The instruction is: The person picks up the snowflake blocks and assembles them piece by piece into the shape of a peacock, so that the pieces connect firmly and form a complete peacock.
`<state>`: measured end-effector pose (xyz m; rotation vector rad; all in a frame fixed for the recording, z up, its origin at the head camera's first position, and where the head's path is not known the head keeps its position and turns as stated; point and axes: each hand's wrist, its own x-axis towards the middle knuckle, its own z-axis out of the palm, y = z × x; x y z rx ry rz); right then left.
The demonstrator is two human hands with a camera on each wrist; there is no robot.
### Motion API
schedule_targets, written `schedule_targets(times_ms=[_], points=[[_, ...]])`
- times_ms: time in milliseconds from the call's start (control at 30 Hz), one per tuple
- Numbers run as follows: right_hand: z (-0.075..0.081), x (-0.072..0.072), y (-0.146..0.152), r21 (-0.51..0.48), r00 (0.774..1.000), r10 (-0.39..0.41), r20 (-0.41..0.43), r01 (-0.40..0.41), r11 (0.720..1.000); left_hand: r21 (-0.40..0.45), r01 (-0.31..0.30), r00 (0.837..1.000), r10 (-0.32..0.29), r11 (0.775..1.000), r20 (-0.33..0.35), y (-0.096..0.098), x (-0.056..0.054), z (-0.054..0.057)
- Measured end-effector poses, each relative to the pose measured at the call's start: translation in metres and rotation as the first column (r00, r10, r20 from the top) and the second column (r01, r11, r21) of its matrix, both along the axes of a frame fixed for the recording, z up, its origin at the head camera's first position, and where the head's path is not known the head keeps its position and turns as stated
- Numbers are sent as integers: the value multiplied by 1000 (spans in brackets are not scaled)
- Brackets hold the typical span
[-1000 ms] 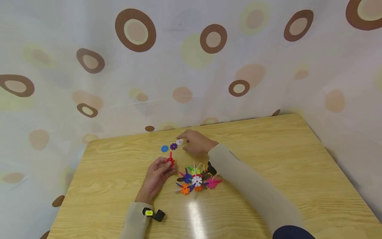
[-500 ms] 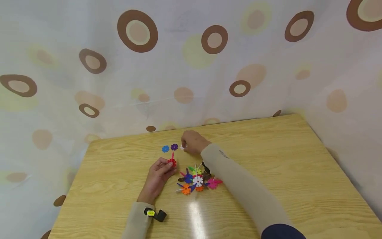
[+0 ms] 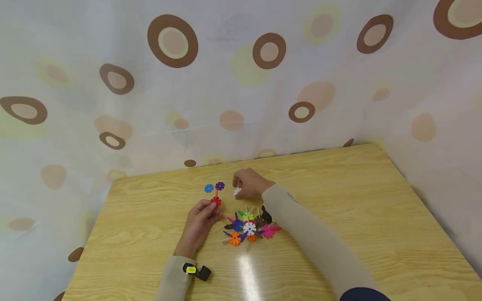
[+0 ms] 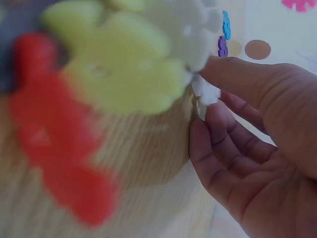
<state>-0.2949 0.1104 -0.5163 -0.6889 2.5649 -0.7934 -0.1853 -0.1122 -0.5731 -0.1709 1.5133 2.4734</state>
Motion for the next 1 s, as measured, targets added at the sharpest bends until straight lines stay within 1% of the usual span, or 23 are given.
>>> schedule_targets(times_ms=[100, 233, 300, 400, 533, 600, 767, 1000], points=[[-2, 4, 9, -22, 1000, 7, 2, -7, 1000, 10, -12, 1000, 11, 1000, 18, 0, 0, 0], [3, 16, 13, -88, 1000, 7, -8, -7, 996, -8, -16, 1000, 16, 1000, 22, 1, -1, 0], [7, 23, 12, -122, 1000, 23, -10, -24, 992, -18, -16, 1000, 16, 1000, 23, 1, -1, 0], [15, 35, 5, -173, 999, 44, 27, -39, 984, -30, -13, 1000, 14, 999, 22, 1, -1, -1], [22, 46, -5, -218, 996, 76, 56, -62, 974, -41, -2, 1000, 3, 999, 12, 2, -1, -2], [24, 49, -10, -227, 995, 86, 59, -70, 971, -41, 0, 1000, 0, 999, 11, 2, 0, -1], [20, 55, -16, -235, 994, 99, 47, -85, 968, -42, -2, 1000, 2, 999, 9, 2, 1, -1], [17, 59, -15, -240, 997, 80, -10, -80, 968, -35, -11, 1000, 11, 999, -10, 2, 0, 0]])
